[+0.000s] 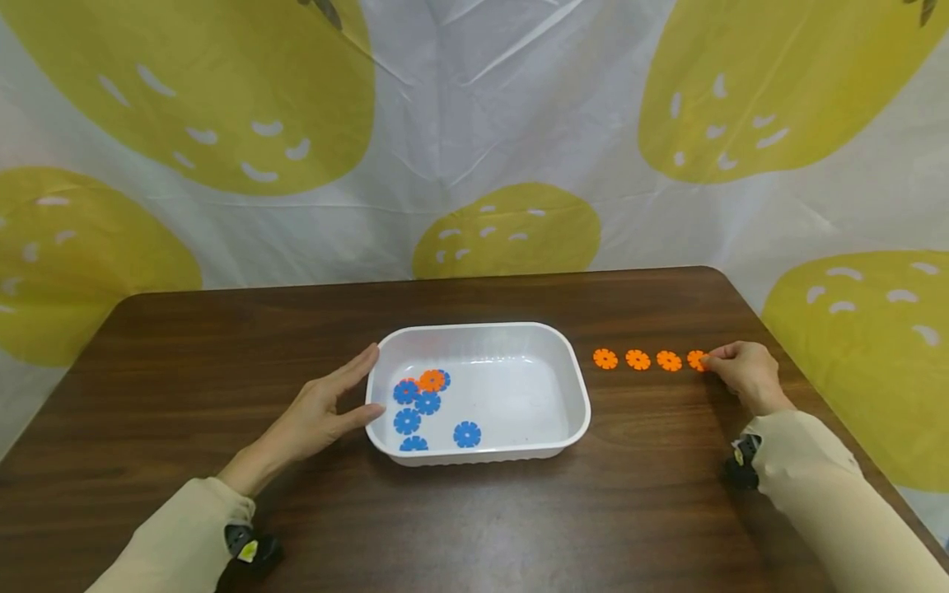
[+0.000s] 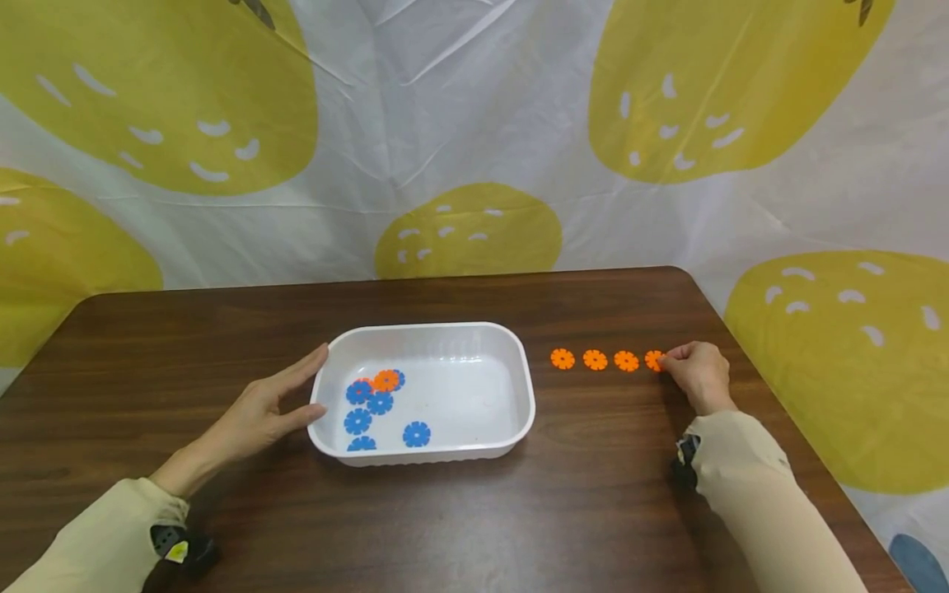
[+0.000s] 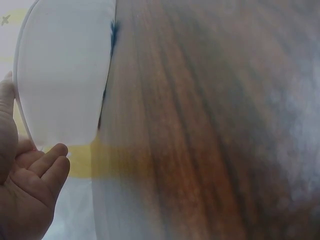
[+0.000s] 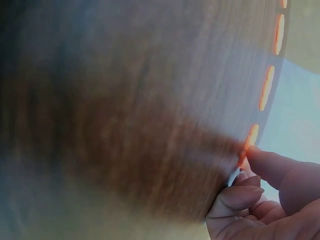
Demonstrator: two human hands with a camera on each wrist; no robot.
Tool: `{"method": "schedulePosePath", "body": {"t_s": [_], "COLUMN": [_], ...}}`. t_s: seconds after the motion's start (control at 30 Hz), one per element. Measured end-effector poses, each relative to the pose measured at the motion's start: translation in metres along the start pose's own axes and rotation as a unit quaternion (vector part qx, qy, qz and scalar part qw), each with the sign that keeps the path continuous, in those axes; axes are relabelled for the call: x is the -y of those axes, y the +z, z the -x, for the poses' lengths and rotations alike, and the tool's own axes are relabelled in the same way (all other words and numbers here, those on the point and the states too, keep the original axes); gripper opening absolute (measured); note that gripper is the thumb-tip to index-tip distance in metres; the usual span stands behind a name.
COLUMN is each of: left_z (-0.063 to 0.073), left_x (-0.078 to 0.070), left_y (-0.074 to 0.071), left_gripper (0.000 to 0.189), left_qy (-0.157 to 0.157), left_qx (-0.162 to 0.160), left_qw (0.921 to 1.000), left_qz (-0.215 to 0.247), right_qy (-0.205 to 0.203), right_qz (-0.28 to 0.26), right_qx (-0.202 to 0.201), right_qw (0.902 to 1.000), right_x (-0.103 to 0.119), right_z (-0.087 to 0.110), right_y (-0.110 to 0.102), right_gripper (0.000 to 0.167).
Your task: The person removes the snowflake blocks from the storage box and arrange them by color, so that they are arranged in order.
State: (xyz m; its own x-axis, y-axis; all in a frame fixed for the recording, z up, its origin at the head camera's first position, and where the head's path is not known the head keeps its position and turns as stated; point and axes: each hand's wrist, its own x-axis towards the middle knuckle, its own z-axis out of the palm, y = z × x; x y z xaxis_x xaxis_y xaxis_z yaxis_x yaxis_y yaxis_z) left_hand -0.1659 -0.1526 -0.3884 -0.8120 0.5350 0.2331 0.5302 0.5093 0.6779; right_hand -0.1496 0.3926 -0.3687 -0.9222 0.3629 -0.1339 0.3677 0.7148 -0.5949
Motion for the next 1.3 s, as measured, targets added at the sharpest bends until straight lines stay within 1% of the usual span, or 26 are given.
{"method": "schedulePosePath", "body": {"t_s": [0.3, 0.37, 0.47, 0.53, 0.57, 0.7, 0.83, 0.97, 1.13, 1.3], "left_z": [0.000, 0.000, -0.001, -0.002, -0.002, -0.003, -0.003, -0.003, -0.003, -0.003], "left_x": [0.000, 0.000, 0.000, -0.001, -0.001, -0.001, -0.001, -0.001, -0.002, -0.003], "left_y": [0.002, 0.003, 0.003, 0.003, 0.003, 0.003, 0.002, 0.003, 0.004, 0.004], "left_gripper": [0.076, 0.076, 0.077, 0.077, 0.077, 0.077, 0.077, 0.077, 0.077, 0.076], "left_qy": [-0.005, -0.005, -0.002, -0.002, -0.001, -0.001, -0.003, -0.002, -0.001, 0.002], "left_qx": [0.001, 0.002, 0.004, 0.006, 0.006, 0.005, 0.005, 0.005, 0.006, 0.004], "left_qw": [1.0000, 1.0000, 1.0000, 0.9999, 0.9999, 1.0000, 1.0000, 1.0000, 0.9999, 1.0000], "left_qz": [0.003, 0.005, 0.008, 0.009, 0.009, 0.007, 0.006, 0.006, 0.009, 0.009], "right_qy": [-0.016, -0.010, -0.001, -0.006, -0.016, -0.067, -0.108, -0.145, -0.176, -0.189], "right_qz": [0.014, 0.004, -0.028, -0.052, -0.060, -0.098, -0.133, -0.154, -0.173, -0.206], "right_qx": [-0.023, -0.019, -0.009, -0.004, -0.005, -0.011, -0.006, 0.006, 0.028, 0.069], "right_qw": [0.9995, 0.9998, 0.9996, 0.9986, 0.9981, 0.9929, 0.9851, 0.9774, 0.9687, 0.9577], "right_x": [-0.001, -0.002, -0.003, -0.001, 0.002, 0.025, 0.057, 0.090, 0.124, 0.149], "right_z": [0.001, 0.001, 0.003, 0.006, 0.007, 0.017, 0.028, 0.040, 0.055, 0.068], "right_y": [0.001, 0.001, 0.001, 0.001, 0.002, 0.008, 0.017, 0.028, 0.044, 0.068], "right_gripper": [0.033, 0.034, 0.038, 0.041, 0.041, 0.041, 0.038, 0.035, 0.029, 0.021]}}
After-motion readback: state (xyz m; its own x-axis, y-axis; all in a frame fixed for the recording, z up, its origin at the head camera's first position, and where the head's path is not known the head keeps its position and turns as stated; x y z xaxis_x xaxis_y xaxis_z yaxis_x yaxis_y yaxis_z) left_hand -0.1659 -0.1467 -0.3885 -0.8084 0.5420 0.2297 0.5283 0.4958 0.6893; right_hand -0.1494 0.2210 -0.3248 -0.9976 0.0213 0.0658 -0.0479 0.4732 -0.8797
